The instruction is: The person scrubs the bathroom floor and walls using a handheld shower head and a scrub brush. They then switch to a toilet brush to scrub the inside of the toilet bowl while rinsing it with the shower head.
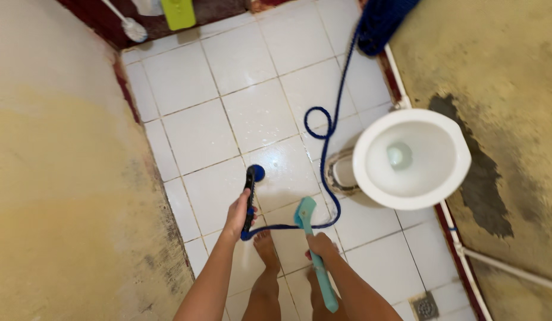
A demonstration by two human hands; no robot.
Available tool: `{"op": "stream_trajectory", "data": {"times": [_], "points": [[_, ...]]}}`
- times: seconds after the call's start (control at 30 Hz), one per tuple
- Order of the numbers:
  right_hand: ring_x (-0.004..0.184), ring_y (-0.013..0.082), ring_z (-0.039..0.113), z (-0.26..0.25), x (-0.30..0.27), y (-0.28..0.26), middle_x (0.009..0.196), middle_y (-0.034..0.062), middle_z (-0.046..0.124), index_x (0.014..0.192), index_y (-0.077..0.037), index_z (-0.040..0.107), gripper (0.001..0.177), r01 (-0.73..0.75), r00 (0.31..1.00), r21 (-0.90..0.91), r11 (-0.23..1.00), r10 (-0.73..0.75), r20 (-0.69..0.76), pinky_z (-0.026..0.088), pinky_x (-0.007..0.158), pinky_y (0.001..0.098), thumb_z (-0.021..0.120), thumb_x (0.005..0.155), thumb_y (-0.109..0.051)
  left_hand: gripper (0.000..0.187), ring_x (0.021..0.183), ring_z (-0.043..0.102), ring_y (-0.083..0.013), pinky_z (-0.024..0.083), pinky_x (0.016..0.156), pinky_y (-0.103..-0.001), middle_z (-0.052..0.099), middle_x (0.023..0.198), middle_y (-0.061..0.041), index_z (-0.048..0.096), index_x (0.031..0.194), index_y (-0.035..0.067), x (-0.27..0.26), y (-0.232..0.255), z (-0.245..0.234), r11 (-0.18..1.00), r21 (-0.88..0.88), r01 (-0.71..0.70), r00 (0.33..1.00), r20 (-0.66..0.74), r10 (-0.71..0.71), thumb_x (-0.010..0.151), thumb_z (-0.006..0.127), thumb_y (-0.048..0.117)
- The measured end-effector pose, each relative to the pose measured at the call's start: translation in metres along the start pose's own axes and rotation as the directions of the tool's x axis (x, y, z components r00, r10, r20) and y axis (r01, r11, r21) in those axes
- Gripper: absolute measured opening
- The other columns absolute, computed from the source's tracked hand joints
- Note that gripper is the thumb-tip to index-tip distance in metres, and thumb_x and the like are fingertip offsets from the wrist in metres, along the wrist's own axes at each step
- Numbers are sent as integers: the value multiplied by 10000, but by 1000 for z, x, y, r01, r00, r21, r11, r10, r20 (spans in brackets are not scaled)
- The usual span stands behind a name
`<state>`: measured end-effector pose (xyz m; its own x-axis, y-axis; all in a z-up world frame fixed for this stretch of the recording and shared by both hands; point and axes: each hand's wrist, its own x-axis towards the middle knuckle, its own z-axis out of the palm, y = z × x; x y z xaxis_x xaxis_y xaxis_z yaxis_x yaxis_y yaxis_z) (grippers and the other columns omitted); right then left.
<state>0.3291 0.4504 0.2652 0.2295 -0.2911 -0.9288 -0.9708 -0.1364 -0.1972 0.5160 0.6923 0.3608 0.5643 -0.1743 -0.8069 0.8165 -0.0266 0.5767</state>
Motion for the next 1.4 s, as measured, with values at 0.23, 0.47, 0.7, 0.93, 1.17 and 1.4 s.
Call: {"op": "stream_trajectory", "data": {"times": [0.23, 0.47, 0.7, 0.93, 1.17, 1.4], "points": [[621, 187, 625, -37, 55, -127, 756, 91, 643, 1056, -67, 632, 470, 62, 961, 457, 887, -177, 214, 543, 550, 336, 405, 1053, -478, 558, 586, 593, -155, 483, 483, -317, 617, 763, -79, 618, 1055, 85, 29, 88, 31, 994, -106, 24, 992, 122, -11, 942, 458, 608], [614, 166, 531, -142, 75, -221, 817, 70, 546, 1208, -73, 587, 469, -11, 978, 550, 835, -105, 179, 503, 528, 321, 409, 1076, -486, 561, 582, 593, -156, 476, 481, -313, 629, 773, -79, 614, 1123, 87, 49, 169, 104, 995, -46, 90, 983, 165, -81, 946, 467, 599], [601, 144, 520, -201, 68, -280, 814, 50, 522, 1309, -131, 607, 503, 3, 959, 550, 835, -158, 235, 498, 510, 294, 384, 1055, -503, 550, 607, 593, -145, 472, 488, -306, 624, 782, -68, 596, 1057, 57, 108, 249, 153, 989, -146, -9, 983, 180, 35, 973, 478, 588], [592, 137, 494, -215, 37, -381, 779, 43, 503, 1317, -134, 619, 508, 52, 979, 685, 727, -173, 110, 457, 500, 279, 428, 1038, -514, 503, 634, 599, -137, 484, 535, -299, 643, 817, -63, 603, 1020, 22, 166, 342, 184, 928, -326, -180, 949, 191, 251, 1020, 429, 494], [577, 157, 469, -217, 67, -479, 760, 60, 500, 1177, -53, 600, 398, 43, 980, 811, 584, -181, 78, 420, 485, 293, 428, 1020, -376, 466, 712, 592, -105, 500, 586, -276, 621, 878, -32, 597, 1260, 56, 207, 446, 190, 869, -275, -412, 857, 205, 472, 1018, 479, 436], [584, 195, 537, -236, 131, -521, 741, 114, 595, 970, 5, 587, 324, 40, 971, 795, 605, -210, 111, 477, 512, 325, 378, 930, -239, 524, 723, 587, -101, 496, 596, -270, 627, 888, -25, 546, 1409, 73, 244, 515, 221, 886, -203, -416, 842, 282, 460, 1003, 509, 402]]}}
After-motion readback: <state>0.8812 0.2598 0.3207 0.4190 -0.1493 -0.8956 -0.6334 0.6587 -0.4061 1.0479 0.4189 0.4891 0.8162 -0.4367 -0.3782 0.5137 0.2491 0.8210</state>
